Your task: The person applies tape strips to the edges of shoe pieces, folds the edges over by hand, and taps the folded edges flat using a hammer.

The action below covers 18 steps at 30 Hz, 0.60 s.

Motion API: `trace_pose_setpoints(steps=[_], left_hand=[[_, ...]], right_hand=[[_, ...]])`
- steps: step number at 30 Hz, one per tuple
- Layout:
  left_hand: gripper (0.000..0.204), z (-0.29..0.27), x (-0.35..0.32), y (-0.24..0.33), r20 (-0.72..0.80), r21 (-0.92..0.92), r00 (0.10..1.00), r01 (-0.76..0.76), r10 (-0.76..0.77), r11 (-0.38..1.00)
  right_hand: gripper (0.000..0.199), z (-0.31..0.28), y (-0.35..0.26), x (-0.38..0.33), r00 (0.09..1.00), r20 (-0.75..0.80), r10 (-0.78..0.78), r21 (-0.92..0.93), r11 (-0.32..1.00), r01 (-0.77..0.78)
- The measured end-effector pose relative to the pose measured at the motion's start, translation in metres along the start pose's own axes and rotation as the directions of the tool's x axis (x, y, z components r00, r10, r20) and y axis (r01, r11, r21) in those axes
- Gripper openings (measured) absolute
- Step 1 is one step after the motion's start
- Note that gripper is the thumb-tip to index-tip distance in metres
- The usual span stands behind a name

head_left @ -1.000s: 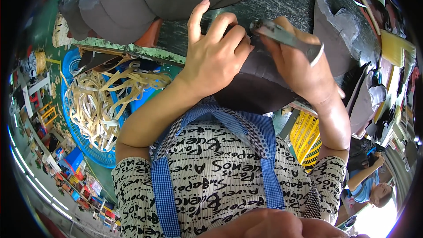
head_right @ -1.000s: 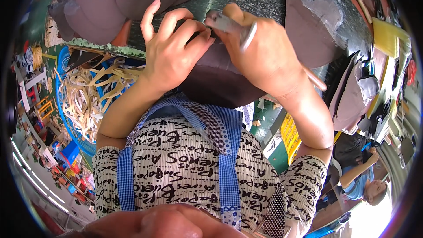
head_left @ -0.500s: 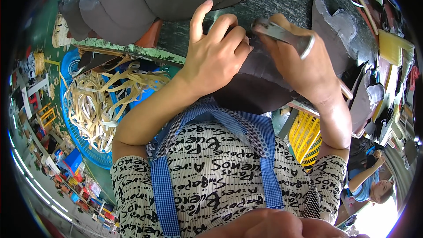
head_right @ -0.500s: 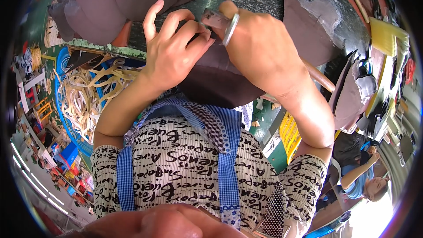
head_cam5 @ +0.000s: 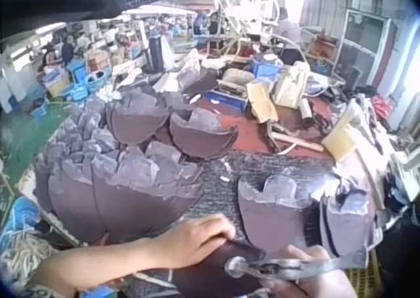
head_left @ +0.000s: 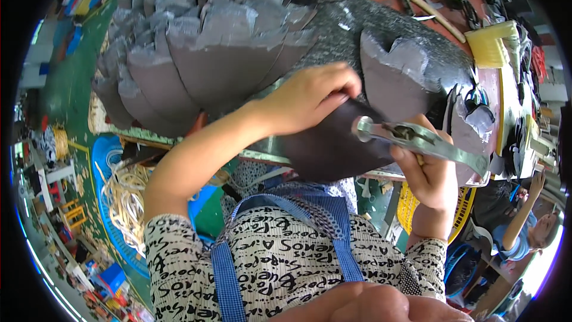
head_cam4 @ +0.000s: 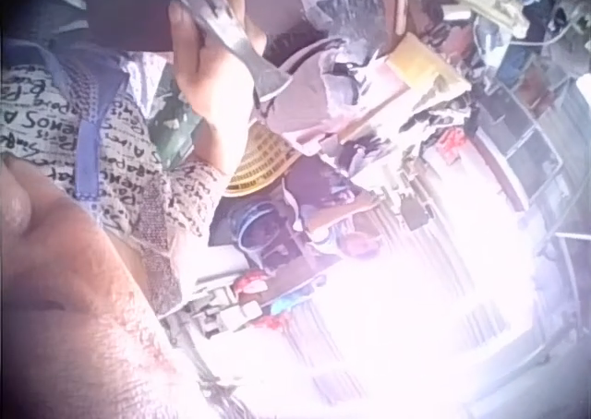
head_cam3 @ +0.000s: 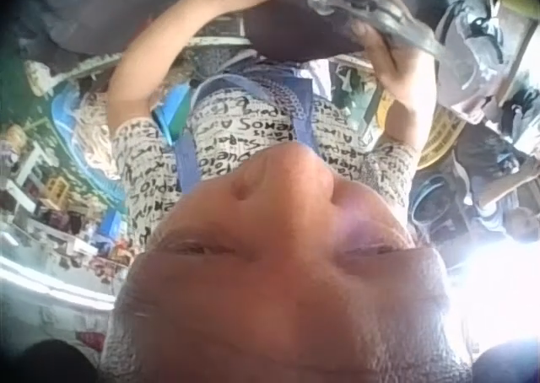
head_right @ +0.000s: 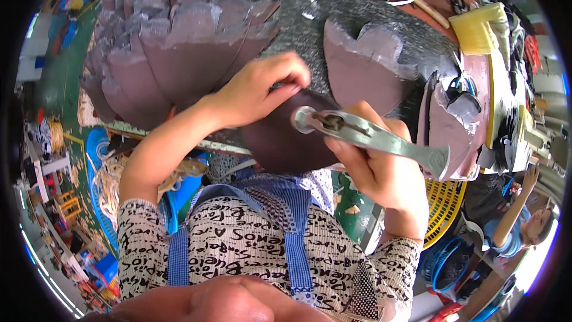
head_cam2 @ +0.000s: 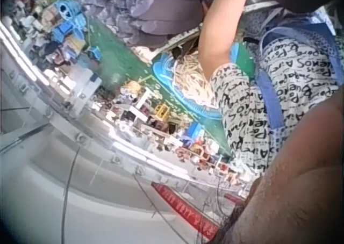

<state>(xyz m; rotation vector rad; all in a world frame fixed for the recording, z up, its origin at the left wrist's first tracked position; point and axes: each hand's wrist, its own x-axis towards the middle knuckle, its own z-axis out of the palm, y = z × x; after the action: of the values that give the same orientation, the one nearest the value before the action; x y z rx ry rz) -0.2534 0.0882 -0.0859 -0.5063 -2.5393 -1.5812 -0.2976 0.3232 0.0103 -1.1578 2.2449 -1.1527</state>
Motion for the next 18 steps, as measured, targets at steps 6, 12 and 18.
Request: trace_pose_setpoints(steps=[6, 12, 18], left_hand=[[0.042, -0.044, 0.147, -0.066, -0.154, 0.603, 0.888, -0.264, 0.434, 0.753], [0.047, -0.137, 0.184, -0.183, -0.280, 0.956, 0.866, 0.213, 0.415, 0.201], [0.024, -0.136, 0.178, -0.152, -0.123, 0.851, 0.976, 0.196, -0.179, 0.486]], right_hand=[[0.012, 0.003, 0.033, 0.004, 0.972, -0.221, 0.079, -0.232, 0.964, -0.131], [0.018, 0.023, 0.075, 0.001, 0.951, -0.304, 0.065, -0.377, 0.908, -0.182], [0.018, 0.027, 0.075, 0.003, 0.945, -0.322, 0.066, -0.379, 0.905, -0.192]])
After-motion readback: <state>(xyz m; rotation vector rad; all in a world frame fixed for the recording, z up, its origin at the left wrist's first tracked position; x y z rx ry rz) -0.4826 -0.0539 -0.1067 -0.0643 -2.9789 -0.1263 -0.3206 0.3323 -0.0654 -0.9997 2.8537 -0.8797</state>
